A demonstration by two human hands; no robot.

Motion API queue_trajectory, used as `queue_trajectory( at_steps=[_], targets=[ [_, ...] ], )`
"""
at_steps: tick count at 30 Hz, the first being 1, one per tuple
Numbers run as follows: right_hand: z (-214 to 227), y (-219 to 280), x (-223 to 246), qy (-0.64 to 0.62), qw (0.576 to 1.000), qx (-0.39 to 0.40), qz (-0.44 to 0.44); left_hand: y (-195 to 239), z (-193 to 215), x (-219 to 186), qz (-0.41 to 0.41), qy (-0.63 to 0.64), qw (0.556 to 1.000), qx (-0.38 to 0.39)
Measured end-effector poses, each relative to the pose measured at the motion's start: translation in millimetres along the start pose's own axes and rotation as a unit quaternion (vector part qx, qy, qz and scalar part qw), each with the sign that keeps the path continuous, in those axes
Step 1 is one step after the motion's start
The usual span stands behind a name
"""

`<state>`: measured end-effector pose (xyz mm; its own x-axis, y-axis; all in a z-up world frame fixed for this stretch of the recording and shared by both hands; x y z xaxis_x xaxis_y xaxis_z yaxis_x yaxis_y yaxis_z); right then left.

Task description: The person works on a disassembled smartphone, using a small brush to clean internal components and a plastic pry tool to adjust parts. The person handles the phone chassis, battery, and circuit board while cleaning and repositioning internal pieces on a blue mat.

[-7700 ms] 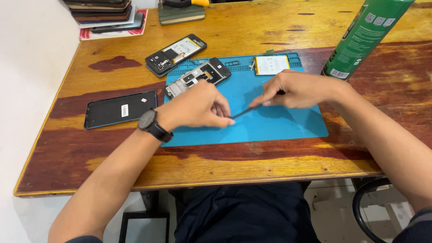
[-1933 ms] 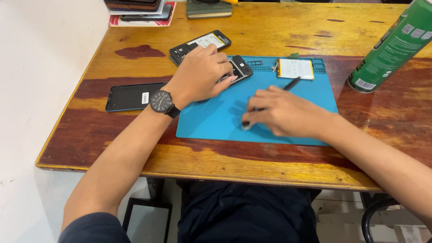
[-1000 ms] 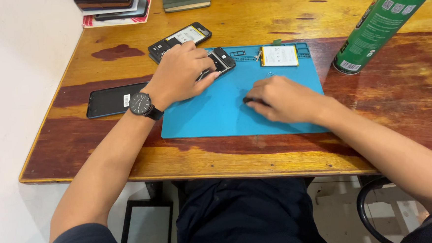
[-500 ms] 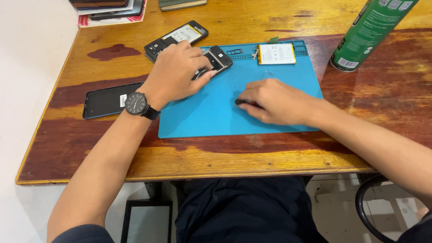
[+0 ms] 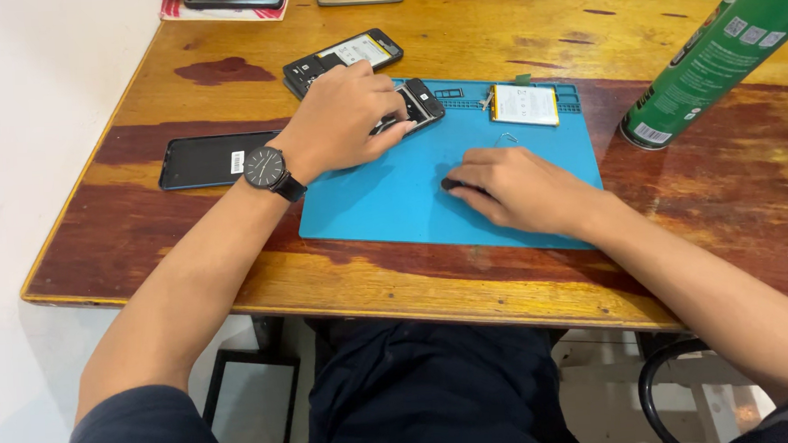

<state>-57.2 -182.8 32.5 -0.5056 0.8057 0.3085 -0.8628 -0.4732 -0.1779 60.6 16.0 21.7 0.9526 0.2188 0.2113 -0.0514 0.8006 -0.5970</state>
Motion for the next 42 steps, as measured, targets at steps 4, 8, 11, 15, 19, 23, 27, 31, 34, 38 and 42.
queue_trajectory(
  at_steps=[4,8,11,15,19,23,27,31,34,38,42],
  targets=[
    [-11.8,8.6,15.0,-0.018,0.999,0.009,0.049,2.7,-2.0,1.3,0.007,0.0,1.0,0.004],
    [-13.9,14.0,23.9,-0.047,0.994,0.046,0.086,0.6,-2.2,0.4,0.014,0.0,1.0,0.01],
    [-6.9,9.3,17.8,-0.069,0.992,0.055,0.086,0.2,-0.9,0.9,0.006,0.0,1.0,0.002],
    [9.3,4.9,-2.6,0.01,1.0,-0.024,-0.002,-1.1,2.8,-0.9,0.009,0.008,1.0,0.011],
    [9.0,7.5,-12.2,-0.017,0.995,0.068,-0.073,-4.5,5.6,-2.4,0.02,0.019,0.999,0.027],
    [-2.1,13.9,2.3,-0.073,0.991,0.111,-0.018,-6.4,5.1,-4.9,0.03,0.028,0.999,0.033],
    [-6.7,16.2,5.4,-0.146,0.978,0.146,0.002,-9.7,6.6,-7.2,0.042,0.027,0.997,0.054],
    [3.7,6.8,-19.6,-0.067,0.997,0.039,-0.015,-14.6,8.3,-9.1,0.05,0.018,0.997,0.061],
    [3.0,4.4,-35.0,-0.026,0.999,0.011,-0.043,-14.6,8.7,-9.9,0.051,0.021,0.997,0.06],
    [-12.0,5.9,-20.8,-0.03,0.999,0.01,-0.007,-13.8,8.0,-8.0,0.055,0.019,0.997,0.057],
    [-20.4,12.9,2.8,-0.083,0.994,0.038,0.057,-11.9,5.2,-7.6,0.065,0.028,0.996,0.062]
  ],
)
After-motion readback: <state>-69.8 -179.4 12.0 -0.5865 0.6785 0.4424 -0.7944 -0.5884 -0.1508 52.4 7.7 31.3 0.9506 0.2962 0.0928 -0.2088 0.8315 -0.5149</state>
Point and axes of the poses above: each hand's wrist, its own y-axis away from the middle knuckle, its own z-axis out of the back of the hand, x = y × z, the point moved 3 cm from there along -y, towards the middle knuckle, and after that the axes turned 10 degrees about -z, right-handed, at the moved point
